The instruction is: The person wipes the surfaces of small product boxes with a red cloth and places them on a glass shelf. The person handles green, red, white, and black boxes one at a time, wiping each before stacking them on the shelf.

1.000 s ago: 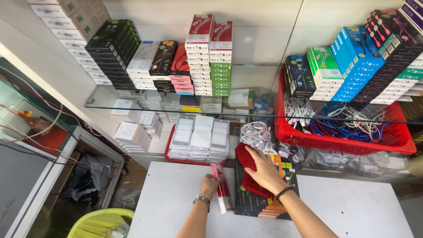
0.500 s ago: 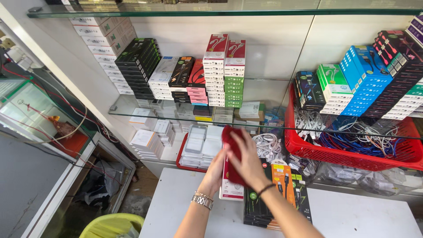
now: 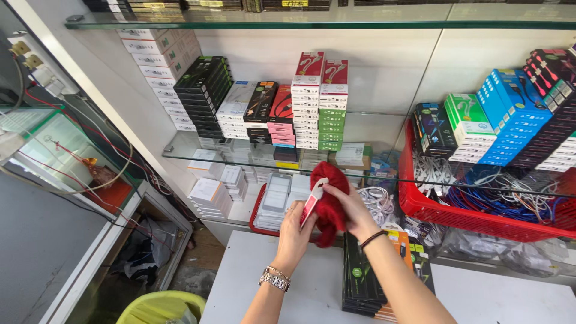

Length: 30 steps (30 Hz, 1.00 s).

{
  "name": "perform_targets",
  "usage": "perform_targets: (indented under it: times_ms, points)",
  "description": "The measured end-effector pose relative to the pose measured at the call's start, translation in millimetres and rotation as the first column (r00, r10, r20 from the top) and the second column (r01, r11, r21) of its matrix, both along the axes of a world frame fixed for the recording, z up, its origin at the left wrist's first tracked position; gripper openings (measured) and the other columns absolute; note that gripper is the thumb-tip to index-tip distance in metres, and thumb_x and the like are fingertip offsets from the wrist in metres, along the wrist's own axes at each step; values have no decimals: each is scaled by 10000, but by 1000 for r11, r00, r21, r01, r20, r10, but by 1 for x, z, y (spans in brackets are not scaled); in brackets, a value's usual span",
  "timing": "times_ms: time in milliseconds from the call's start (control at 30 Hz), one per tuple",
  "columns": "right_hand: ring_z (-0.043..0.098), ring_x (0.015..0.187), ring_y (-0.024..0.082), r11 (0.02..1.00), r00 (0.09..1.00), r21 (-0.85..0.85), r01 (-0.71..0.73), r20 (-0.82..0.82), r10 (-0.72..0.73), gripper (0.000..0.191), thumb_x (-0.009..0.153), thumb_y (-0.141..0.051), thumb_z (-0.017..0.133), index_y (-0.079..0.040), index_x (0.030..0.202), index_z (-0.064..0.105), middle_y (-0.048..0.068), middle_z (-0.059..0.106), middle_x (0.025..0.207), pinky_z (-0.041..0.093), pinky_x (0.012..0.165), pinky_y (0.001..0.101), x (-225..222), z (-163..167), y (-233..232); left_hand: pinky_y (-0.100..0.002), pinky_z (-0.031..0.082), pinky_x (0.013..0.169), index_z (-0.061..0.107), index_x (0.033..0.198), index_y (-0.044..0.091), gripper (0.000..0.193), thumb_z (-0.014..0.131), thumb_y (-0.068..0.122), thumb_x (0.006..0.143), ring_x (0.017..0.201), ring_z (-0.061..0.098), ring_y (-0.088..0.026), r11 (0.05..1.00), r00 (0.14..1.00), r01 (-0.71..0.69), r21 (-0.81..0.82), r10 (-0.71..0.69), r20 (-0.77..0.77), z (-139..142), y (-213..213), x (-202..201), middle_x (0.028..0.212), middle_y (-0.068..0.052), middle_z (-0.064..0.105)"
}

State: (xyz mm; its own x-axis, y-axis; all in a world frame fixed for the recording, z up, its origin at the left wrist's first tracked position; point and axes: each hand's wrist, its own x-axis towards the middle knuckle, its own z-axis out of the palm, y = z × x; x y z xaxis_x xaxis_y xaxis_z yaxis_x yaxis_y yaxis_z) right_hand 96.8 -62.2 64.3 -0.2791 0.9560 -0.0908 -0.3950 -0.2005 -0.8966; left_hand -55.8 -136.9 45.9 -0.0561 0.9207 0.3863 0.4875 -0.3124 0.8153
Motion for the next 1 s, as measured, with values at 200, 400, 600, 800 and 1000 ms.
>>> perform_targets:
  times_ms: [200,400,600,800,1000]
  points:
    - [646,1090,129,985,995,-141,96,6,-96,646,839,-283,736,-268,1430,475,-7,632,1282,573,819,323,-12,2,-9,-455,500,862,619,1166,13,290,610,8,876,1053,606,-389,996,999,-49,70,50,-18,19,-6,-3,1125,-146,629]
    - [685,991,191,980,979,-174,95,-163,-124,531,869,-251,772,-55,1336,610,67,706,1148,572,840,362,-10,-12,15,-422,510,897,617,1127,6,209,673,112,956,1022,641,-345,993,996,-72,-96,77,45,8,-4,0,1080,-152,655]
    - [684,1064,152,965,972,211,154,142,-186,536,888,-247,748,-35,1355,591,76,727,1217,554,927,317,-34,-42,-9,-362,460,1035,566,1356,56,397,602,84,962,1213,581,-227,999,689,-36,19,11,725,1,36,-8,1329,-109,608]
    - [684,1086,157,976,952,216,-5,300,-62,566,874,-235,738,-39,1376,567,73,727,1227,557,933,320,-5,-32,-51,-401,581,922,445,1425,109,416,537,201,1030,1125,653,-218,981,140,-182,-69,95,986,-16,53,-65,1306,-80,608]
    - [627,1170,305,727,809,685,43,403,-428,636,862,-225,798,-17,1388,507,182,637,1290,499,969,376,-38,-4,-48,-417,566,933,402,1459,124,430,526,246,1066,1144,648,-239,914,110,-377,-152,207,972,-65,75,-35,1342,-90,601]
